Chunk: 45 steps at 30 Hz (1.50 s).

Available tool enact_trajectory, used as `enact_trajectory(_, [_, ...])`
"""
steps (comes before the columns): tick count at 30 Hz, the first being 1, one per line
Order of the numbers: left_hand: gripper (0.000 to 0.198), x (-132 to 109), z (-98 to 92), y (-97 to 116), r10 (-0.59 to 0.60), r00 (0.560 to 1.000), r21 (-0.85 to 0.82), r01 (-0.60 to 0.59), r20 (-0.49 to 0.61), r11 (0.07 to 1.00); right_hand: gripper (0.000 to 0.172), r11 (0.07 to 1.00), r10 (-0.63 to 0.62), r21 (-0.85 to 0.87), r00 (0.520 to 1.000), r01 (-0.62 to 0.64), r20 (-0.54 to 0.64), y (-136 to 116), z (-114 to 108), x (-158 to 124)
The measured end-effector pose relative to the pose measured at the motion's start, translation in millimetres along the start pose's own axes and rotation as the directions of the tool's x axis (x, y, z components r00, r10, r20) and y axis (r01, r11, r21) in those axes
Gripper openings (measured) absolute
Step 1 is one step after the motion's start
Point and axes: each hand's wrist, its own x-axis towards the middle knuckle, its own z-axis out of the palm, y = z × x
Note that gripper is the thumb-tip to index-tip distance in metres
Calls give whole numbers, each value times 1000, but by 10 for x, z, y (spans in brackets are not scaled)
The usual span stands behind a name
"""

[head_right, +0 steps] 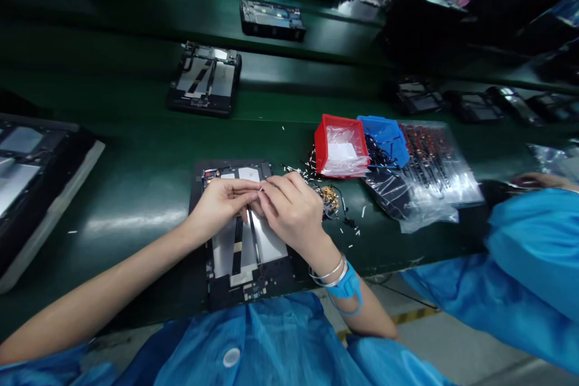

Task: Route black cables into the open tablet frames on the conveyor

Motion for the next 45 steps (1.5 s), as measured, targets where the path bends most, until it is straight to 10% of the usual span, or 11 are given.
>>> enact_trajectory(11, [21,5,-16,-30,-14,1000,61,15,-22,998,9,1000,-3,-26,997,5,72,-22,-25,24])
enact_trajectory(19, [10,39,-60,62,-102,995,-22,102,7,995,22,889,169,-388,961,-245,-220,830,-252,2])
enact_trajectory(24, [14,28,-58,62,-104,993,10,104,61,995,22,996,-82,-41,996,83,30,338,-156,14])
enact_trajectory(28, [14,2,-31,51,-38,994,5,38,104,999,5,994,-48,96,998,45,35,-35,-3,20])
enact_trajectory(37, [11,-10,-38,42,-49,993,-28,52,108,998,21,934,67,-329,971,-142,-228,595,-218,79])
enact_trajectory(45, [14,-83,-15,136,-65,982,-3,66,177,998,17,989,-143,37,988,141,65,140,-94,56])
